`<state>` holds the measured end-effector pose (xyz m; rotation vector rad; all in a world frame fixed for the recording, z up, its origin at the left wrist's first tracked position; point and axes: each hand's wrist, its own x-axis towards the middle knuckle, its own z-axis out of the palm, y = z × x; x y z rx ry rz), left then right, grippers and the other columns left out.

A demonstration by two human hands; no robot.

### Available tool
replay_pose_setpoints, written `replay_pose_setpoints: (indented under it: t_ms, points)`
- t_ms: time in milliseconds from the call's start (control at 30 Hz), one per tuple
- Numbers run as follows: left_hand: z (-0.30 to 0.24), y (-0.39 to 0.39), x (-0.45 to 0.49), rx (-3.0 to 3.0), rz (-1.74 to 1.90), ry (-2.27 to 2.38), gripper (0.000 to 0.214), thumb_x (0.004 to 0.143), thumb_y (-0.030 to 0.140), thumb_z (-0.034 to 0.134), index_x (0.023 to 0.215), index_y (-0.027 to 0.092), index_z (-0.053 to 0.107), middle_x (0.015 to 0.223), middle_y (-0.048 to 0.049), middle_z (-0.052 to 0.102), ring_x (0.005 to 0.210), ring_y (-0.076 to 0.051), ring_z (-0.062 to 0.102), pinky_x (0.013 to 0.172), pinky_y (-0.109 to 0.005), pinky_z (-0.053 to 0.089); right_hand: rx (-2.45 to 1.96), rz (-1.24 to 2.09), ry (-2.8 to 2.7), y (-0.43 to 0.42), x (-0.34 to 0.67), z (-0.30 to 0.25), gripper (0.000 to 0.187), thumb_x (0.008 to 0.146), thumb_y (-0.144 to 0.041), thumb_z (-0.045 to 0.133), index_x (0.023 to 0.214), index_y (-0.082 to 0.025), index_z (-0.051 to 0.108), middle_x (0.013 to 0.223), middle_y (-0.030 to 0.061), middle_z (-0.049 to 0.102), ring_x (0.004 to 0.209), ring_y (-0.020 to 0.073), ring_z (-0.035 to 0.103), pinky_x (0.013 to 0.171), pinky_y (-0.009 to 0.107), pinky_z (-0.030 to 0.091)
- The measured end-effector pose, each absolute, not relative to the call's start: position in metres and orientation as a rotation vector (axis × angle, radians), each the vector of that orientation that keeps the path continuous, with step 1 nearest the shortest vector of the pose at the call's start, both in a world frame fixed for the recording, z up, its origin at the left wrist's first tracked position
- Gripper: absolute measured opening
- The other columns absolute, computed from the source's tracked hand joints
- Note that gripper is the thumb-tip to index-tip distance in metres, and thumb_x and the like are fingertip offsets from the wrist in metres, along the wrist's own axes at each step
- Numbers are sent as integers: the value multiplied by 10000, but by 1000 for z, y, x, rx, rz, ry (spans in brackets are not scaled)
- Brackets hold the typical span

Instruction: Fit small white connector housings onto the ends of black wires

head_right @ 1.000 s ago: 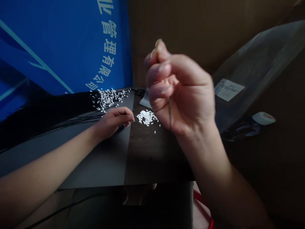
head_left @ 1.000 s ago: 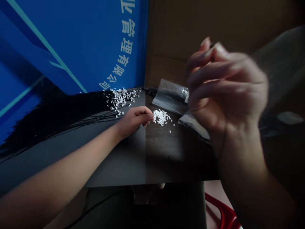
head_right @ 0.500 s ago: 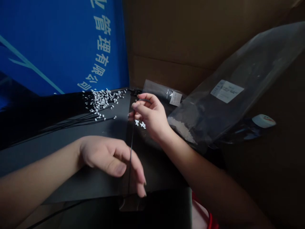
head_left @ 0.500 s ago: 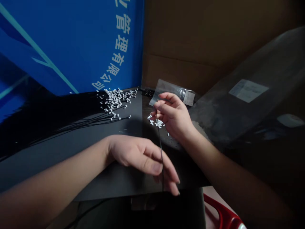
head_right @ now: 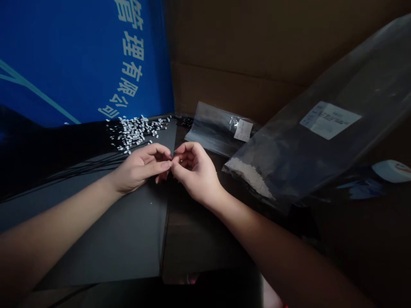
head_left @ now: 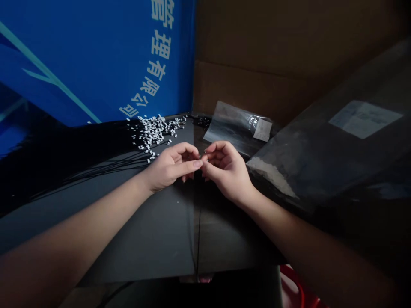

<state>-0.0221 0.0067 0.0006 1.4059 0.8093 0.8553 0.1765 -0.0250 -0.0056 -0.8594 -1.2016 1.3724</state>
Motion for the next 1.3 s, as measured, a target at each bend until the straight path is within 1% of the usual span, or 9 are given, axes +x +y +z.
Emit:
replay_pose_setpoints:
  t_ms: [200,467,600,767,900,967,1100,1200,1300]
  points:
    - [-9,5,-15,1497,1044,935,295,897,413,895,963,161,756,773,-14,746,607,-116,679,548,-218,555,-948,1245,-1339,-27,180,-11,430,854,-319,931,1054,-284,552,890,-27,730,724,149,678,623,298,516]
    - [-6,-2,-10,1744,1157,935,144,963,297,815,913,168,775,932,-24,753,714,-111,687,660,-238,568,-981,1161,-1432,-24,186,-13,414,876,-291,915,1062,-292,545,910,-28,748,728,144,665,647,300,492]
    - [-6,-5,-9,1827,1236,1036,165,995,331,776,949,173,775,933,-46,751,821,-155,694,750,-273,575,-1040,1246,-1375,-24,186,-9,475,809,-353,981,1073,-279,593,895,-17,768,654,134,641,555,271,498]
    - [-9,-6,-7,1838,1286,959,188,1019,367,764,971,187,788,982,-60,769,936,-186,713,868,-311,583,-1043,1451,-1406,-24,185,4,377,804,-467,983,857,-189,734,716,-11,725,500,90,545,401,228,410]
    - [-10,-5,-7,1771,1256,1025,302,1063,468,697,1142,185,769,931,-39,747,760,-142,651,712,-278,530,-1043,1392,-1351,-16,196,14,377,773,-465,1011,832,-179,772,754,32,792,471,94,557,380,228,369]
    - [-11,-2,-8,1899,1225,1106,253,1071,413,676,1132,187,775,909,-24,724,716,-130,600,698,-281,499,-1052,1290,-1281,-9,207,16,359,786,-451,1010,824,-187,770,752,40,792,450,95,548,376,235,346]
    - [-15,6,-7,2264,998,1146,124,1002,272,714,970,188,799,991,-40,747,843,-162,652,827,-323,512,-1052,1176,-1249,4,223,17,332,805,-414,1002,785,-197,750,710,39,762,424,87,494,374,250,307]
    - [-19,11,-4,2367,813,1145,156,997,287,704,988,190,826,1051,-60,770,945,-206,708,871,-357,519,-1052,1166,-1249,9,225,16,335,796,-402,1006,767,-203,738,687,37,748,417,91,489,369,255,271]
    - [-21,13,-1,2460,710,1205,212,1008,296,664,1028,203,854,1103,-66,787,991,-239,734,838,-370,507,-1037,1173,-1238,11,224,14,334,804,-402,999,768,-209,729,688,35,752,427,92,496,378,252,288]
